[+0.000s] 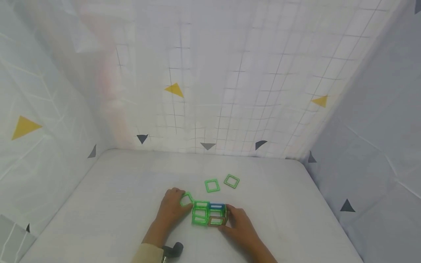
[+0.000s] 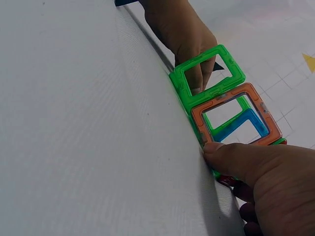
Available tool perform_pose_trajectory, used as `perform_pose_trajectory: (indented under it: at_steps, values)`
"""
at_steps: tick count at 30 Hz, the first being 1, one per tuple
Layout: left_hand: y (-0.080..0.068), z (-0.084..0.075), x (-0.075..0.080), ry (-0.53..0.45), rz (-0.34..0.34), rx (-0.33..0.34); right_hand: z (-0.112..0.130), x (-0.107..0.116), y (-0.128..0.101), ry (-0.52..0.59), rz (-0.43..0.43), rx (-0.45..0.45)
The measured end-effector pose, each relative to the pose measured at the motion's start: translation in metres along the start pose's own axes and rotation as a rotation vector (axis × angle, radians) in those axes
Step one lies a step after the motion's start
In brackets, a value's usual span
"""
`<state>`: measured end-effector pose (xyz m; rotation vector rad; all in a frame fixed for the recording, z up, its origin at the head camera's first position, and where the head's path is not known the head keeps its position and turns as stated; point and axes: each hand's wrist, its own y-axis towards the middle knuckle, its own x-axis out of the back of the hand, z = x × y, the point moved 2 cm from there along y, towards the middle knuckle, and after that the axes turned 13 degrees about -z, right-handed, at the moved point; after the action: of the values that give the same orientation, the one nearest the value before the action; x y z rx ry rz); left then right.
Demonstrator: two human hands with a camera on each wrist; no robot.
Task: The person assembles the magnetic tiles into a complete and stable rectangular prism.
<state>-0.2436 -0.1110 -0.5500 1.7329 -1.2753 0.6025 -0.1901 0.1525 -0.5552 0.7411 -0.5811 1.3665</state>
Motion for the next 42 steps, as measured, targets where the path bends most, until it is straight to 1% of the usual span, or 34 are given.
perform_pose_trajectory:
  at_steps: [6,12,19,24,27,32,34,40,42]
  values:
    - [0.002,-0.004,0.009,0.047,0.029,-0.016,-0.001,0.001,0.001,0.007,-0.003,0.025]
    - [0.004,-0.001,0.013,0.054,0.060,-0.015,-0.003,0.001,0.003,0.012,-0.001,0.045]
    - [0.006,-0.001,0.019,0.007,0.071,0.065,-0.003,0.001,0.003,0.012,0.005,0.033]
    - [0.005,-0.002,0.022,-0.034,0.084,0.091,-0.004,-0.001,0.003,0.020,0.004,0.010]
    - [0.004,-0.003,0.025,-0.039,0.066,0.072,-0.005,-0.002,0.002,0.028,0.008,-0.001]
    - [0.005,-0.004,0.028,-0.013,0.010,0.009,-0.006,-0.002,0.002,0.026,0.010,0.011]
    - [0.006,-0.004,0.027,-0.008,0.008,0.004,-0.006,-0.002,0.002,0.022,0.011,0.013]
    - [0.007,-0.001,0.026,-0.057,0.079,0.092,-0.005,0.000,0.002,0.022,0.013,0.016]
    - [0.007,-0.001,0.026,-0.065,0.100,0.109,-0.005,0.000,0.002,0.021,0.013,0.016]
